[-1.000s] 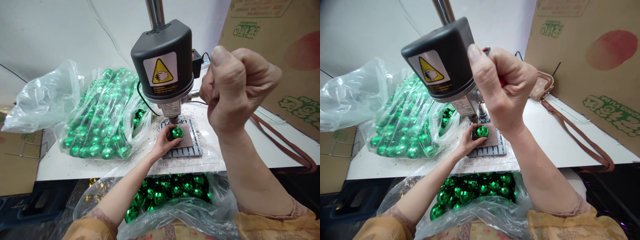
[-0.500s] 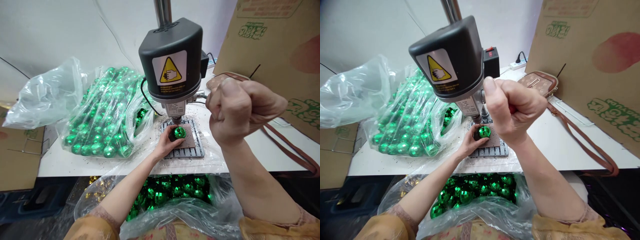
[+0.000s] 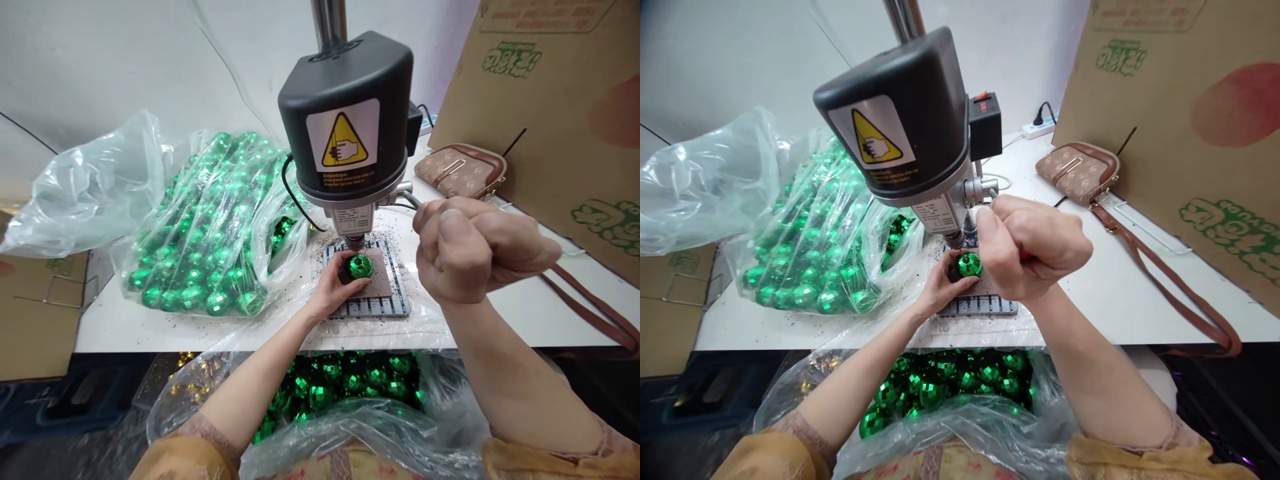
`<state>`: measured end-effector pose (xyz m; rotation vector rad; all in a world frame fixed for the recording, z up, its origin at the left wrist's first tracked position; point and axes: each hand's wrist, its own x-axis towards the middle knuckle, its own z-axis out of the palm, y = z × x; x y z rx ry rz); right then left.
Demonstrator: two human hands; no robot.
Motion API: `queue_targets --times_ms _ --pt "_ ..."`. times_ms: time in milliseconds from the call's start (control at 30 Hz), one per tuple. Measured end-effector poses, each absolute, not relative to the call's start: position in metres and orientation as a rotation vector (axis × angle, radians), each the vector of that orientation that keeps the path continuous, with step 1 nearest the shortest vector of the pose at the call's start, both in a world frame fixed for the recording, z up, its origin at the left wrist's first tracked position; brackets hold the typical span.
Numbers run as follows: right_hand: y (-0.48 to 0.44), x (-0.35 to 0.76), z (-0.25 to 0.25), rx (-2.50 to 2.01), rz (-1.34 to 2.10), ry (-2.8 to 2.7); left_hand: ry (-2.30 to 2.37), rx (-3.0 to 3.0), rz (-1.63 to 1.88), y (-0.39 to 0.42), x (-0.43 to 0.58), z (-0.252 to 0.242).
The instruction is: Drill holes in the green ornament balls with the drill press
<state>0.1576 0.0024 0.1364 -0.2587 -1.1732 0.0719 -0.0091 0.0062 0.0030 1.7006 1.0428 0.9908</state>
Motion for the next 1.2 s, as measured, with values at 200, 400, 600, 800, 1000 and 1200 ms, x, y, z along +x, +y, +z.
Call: queue_targets --times_ms 200,400,600,800,1000,1200 --pt "0.005 0.158 0.131 -0.219 0.013 -1.182 1.039 1.691 0.998 0.006 -0.008 0.003" --pt "0.007 0.161 0.129 -0.17 -0.005 -1.239 1.018 1.699 0.997 0.007 -0.009 0.0" --pt "0.009 0.165 0.123 -0.152 -0.04 -1.274 1.02 1.681 1.016 0.009 -0.009 -0.005" --pt "0.0 0.163 0.121 -0.224 0.013 -1.274 1.025 1.676 1.015 0.006 -0.008 0.001" --pt "0.005 0.154 0.175 -0.391 0.223 -1.084 1.174 1.693 1.068 0.001 -0.001 0.009" --pt "0.015 0.158 0.193 -0.387 0.238 -1.113 1.29 1.918 1.243 -0.051 -0.029 0.025"
